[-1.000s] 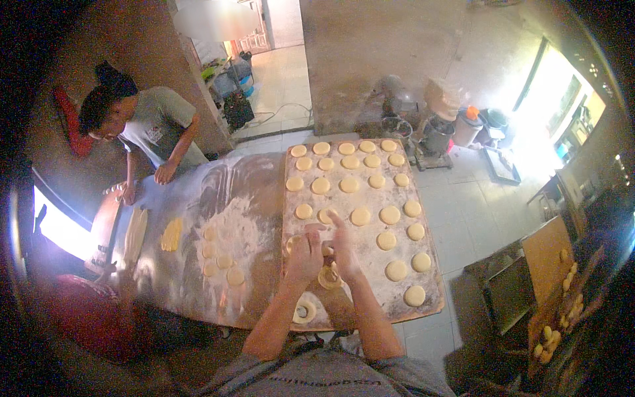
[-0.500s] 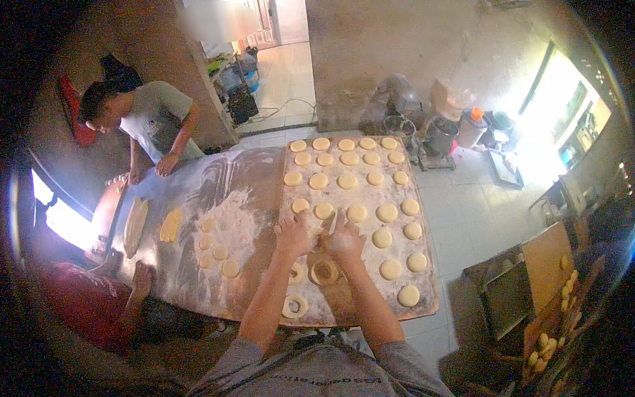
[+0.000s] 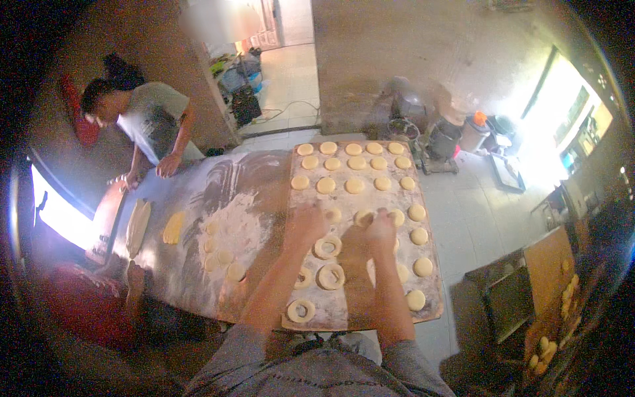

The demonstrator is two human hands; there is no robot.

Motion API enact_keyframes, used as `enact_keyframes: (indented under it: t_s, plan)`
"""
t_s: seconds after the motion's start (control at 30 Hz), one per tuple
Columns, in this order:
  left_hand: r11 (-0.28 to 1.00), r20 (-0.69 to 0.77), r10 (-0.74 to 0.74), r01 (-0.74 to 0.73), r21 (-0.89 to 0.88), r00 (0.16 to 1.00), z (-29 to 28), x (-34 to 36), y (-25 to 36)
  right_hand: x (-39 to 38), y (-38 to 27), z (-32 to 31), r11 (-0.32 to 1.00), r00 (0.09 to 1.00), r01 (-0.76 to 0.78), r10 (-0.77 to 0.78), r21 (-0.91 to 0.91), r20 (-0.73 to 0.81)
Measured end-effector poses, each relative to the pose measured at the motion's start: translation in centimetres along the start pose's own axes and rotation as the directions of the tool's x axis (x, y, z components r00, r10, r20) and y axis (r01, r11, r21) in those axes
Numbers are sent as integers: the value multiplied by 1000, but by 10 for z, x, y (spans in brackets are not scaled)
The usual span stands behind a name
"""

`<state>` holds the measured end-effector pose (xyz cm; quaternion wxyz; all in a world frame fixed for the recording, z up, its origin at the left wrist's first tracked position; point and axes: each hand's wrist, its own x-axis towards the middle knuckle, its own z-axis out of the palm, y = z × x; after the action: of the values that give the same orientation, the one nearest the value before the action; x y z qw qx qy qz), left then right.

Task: The person shapes small dough pieces into ring shapes by hand and places them on a wooden board. Another person rolls out dough nearby while a third person arranges dough on a separate board. The camera wearer repeatedly picks up dough, forms rings, and arranges them in rows.

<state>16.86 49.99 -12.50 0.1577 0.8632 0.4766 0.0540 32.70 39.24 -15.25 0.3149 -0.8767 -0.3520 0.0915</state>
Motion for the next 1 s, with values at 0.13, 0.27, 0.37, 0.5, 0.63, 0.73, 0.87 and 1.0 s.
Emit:
enact_keyframes:
  t_s: [0.13, 0.27, 0.37, 0.5, 0.63, 0.73, 0.87, 1.0]
  plan:
    - [984, -22, 129, -131, -118, 991, 22, 11, 4, 54, 19, 27, 899, 965, 231, -162, -371, 209]
    - [778, -451, -35, -259, -572, 892, -5, -21, -57, 31, -42, 39, 975, 956, 193, -211, 106, 202]
    - [888, -279, -276, 134, -440, 920, -19, -49, -158, 15, -88, 115, 807, 799, 398, -539, 436, 267]
    - [915, -177, -373, 329, -235, 911, -17, -73, -263, -16, -189, 216, 754, 611, 434, -649, 494, 453]
    - [920, -339, -359, 267, -289, 870, -19, -89, -298, -29, -253, 281, 870, 696, 352, -490, 346, 525]
    - [914, -433, -374, 246, -324, 820, -28, -102, -319, -52, -283, 284, 745, 722, 666, -629, -40, 288]
    - [815, -317, -412, 190, -548, 854, -25, -91, -337, -35, -294, 284, 465, 473, 875, -761, -136, 444]
    - [802, -235, -364, 175, -571, 901, -44, -82, -341, -25, -304, 279, 736, 344, 661, -471, 147, 812]
